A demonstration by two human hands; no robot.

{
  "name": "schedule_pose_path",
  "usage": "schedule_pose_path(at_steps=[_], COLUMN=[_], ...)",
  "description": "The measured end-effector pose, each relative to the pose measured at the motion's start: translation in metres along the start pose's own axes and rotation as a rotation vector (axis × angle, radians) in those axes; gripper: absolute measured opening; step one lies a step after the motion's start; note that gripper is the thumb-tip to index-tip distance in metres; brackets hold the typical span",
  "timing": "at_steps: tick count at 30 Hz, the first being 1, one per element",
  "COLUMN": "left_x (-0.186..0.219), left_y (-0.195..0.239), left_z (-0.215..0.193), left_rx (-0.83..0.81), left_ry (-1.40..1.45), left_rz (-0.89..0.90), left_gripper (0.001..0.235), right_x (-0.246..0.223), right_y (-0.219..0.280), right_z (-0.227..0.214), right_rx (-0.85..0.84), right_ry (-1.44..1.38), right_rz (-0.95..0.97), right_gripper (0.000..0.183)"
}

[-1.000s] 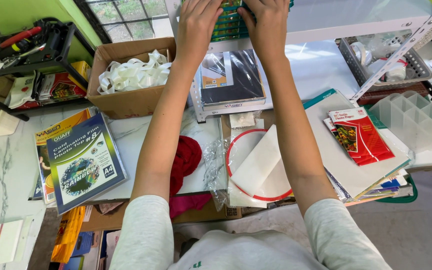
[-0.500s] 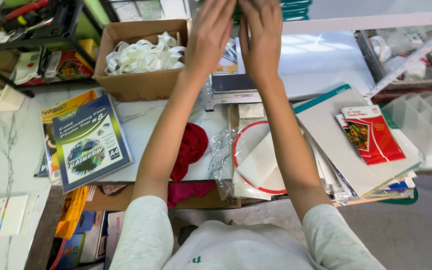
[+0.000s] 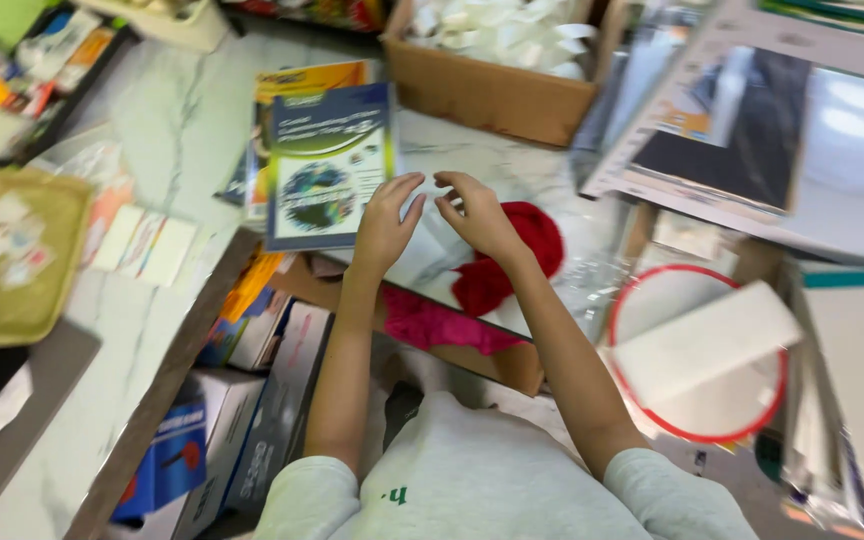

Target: The person organizes various stationery items on a cluttered table and places them onto a white shelf. They handle a red cloth, a laminating film box, a black box, and multiple packages of photo paper, moving them from the table surface to the shelf.

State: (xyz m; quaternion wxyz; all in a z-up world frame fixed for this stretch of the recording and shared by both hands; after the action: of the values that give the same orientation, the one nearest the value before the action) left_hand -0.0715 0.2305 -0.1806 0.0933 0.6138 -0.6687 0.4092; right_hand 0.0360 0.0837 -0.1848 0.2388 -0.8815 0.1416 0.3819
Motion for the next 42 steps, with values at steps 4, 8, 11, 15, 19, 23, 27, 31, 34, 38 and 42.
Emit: schedule_pose_path(at_steps=[4,8,11,15,19,23,27,31,34,38,42], left_x=[-0.097,-0.178,-0.226,-0.253,-0.25,-0.25,-0.245,-0.213,-0.173,-0.117,-0.068], left_y=[0.062,0.112,0.132,0.132,0.122,0.121,0.124,0.134,0.15,0.193,0.256], left_z=[-0.039,-0.069,-0.082,-0.086,-0.099,-0.106,-0.116,-0.127,-0.143,-0.148,-0.132], left_rx=[0.076,0.147,0.144,0.105,0.062,0.04,0.041,0.131,0.232,0.361,0.505], left_ry=[-0.057,-0.219,-0.272,-0.223,-0.137,-0.118,-0.066,-0.049,-0.019,0.088,0.034], left_rz=[-0.252,-0.467,-0.561,-0.604,-0.644,-0.611,-0.622,-0.564,-0.523,-0.514,-0.648], left_gripper=[0.034,0.051,0.068,0.075,0.071,0.07,0.07,0.06,0.049,0.034,0.034], right_x=[0.085,0.108,0.11,0.101,0.104,0.123,0.051,-0.022,-0.061,-0.116,-0.138], right_y=[-0.036,-0.057,-0.069,-0.09,-0.109,-0.108,-0.122,-0.138,-0.14,-0.12,-0.078], right_z=[0.108,0.166,0.189,0.195,0.193,0.192,0.183,0.193,0.217,0.247,0.283], right_rx=[-0.045,0.014,0.113,0.188,0.205,0.136,0.164,0.159,-0.007,-0.364,-0.586], right_ry=[-0.125,-0.39,-0.516,-0.491,-0.37,-0.115,0.278,0.545,0.331,0.007,-0.072], right_rz=[0.121,0.526,0.577,0.486,0.489,0.556,0.485,0.167,-0.039,-0.215,-0.407], right_gripper=[0.054,0.06,0.059,0.059,0.063,0.07,0.078,0.076,0.067,0.052,0.051])
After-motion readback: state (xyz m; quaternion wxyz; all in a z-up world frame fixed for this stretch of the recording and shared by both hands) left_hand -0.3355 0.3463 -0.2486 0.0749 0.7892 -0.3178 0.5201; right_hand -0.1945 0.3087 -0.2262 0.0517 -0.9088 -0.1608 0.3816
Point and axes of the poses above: each hand's wrist, its own y-axis away from the middle knuckle, its own z-axis out of the palm, x = y × z, the point moved 3 cm from there along -y, towards the middle knuckle, and after that the axes turned 15 degrees about -x, right-handed, at the moved point
